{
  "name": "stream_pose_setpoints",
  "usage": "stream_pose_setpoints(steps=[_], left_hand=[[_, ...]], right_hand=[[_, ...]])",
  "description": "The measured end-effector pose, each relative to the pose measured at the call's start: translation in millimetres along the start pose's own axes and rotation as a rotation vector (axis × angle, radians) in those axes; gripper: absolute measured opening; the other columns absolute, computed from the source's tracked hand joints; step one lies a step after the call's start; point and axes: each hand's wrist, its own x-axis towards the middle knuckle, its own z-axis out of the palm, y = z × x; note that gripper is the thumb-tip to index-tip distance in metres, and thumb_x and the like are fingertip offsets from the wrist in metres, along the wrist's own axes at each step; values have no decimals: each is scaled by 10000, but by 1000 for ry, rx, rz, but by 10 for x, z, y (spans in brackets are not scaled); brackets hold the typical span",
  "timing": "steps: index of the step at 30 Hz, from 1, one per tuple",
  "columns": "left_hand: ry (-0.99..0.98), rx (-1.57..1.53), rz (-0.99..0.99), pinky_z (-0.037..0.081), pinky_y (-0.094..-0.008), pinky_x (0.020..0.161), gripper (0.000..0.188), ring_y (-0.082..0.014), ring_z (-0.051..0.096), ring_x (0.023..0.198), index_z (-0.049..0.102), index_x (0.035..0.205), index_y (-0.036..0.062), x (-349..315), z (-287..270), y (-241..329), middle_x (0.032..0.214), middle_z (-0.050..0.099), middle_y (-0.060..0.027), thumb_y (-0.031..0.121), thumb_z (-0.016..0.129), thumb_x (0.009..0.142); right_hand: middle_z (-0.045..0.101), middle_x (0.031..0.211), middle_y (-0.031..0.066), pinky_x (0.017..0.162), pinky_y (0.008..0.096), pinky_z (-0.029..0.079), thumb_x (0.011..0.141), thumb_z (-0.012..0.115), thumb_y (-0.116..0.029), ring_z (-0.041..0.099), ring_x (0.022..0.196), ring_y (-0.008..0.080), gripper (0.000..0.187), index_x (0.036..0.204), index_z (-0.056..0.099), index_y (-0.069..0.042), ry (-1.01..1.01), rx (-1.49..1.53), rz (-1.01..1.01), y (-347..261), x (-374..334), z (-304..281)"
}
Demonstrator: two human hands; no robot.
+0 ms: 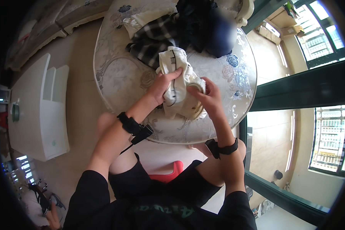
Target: Folding a white shirt, a checkered shirt, and black trousers on a round table.
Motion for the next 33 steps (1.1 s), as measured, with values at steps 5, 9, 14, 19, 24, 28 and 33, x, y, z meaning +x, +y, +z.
stream_pose_setpoints(steps=[5, 9, 14, 19, 24, 28, 33], left_hand=[[-16, -227, -15, 507, -269, 637, 215, -146, 608, 740, 574, 1006, 53, 159, -146, 110, 849, 616, -44, 191, 583, 841], [241, 714, 103, 485, -294, 694, 383, -194, 604, 772, 513, 1033, -12, 222, -389, 7, 892, 613, -108, 283, 613, 811], [324, 1515, 1124, 432, -326, 685, 614, -177, 501, 782, 433, 1093, 17, 71, -101, -298, 944, 455, -114, 336, 737, 665], [-369, 631, 169, 462, -271, 673, 530, -122, 542, 839, 450, 1162, 34, -238, 34, -574, 956, 542, -50, 277, 695, 759], [-230, 604, 63, 478, -219, 617, 391, -89, 565, 829, 491, 1166, 58, -330, 105, -302, 930, 577, -2, 210, 624, 831], [-124, 530, 186, 440, -194, 527, 226, -58, 532, 710, 553, 1062, 73, -349, 46, -177, 845, 575, 16, 140, 591, 849], [3, 617, 438, 377, -172, 468, 61, -30, 460, 557, 571, 898, 70, -217, -223, 13, 690, 539, 32, 94, 590, 845]], right_hand=[[602, 748, 33, 540, 228, 444, 794, 672, -314, 560, 648, 98, 325, 884, 604, -9, 302, 260, 99, -30, -52, -566], [605, 812, 71, 618, 259, 484, 848, 593, -334, 589, 688, 140, 346, 938, 571, -1, 404, 580, 142, -130, -75, -853], [545, 653, 13, 515, 258, 446, 847, 572, -392, 551, 574, 106, 350, 725, 565, -64, 510, 460, 180, 1, -64, -828], [597, 703, 52, 520, 229, 437, 840, 575, -386, 544, 579, 98, 409, 811, 627, 18, 141, 297, 257, -190, -170, -94], [603, 721, 56, 538, 232, 437, 853, 557, -377, 545, 599, 100, 418, 837, 626, 35, -6, 267, 229, -286, -205, 12], [603, 725, 59, 571, 240, 442, 863, 530, -397, 549, 618, 106, 447, 844, 624, 39, 8, 273, 238, -449, -240, 15], [609, 742, 61, 593, 231, 440, 873, 513, -401, 545, 634, 103, 469, 863, 631, 53, -53, 322, 226, -437, -277, 36]])
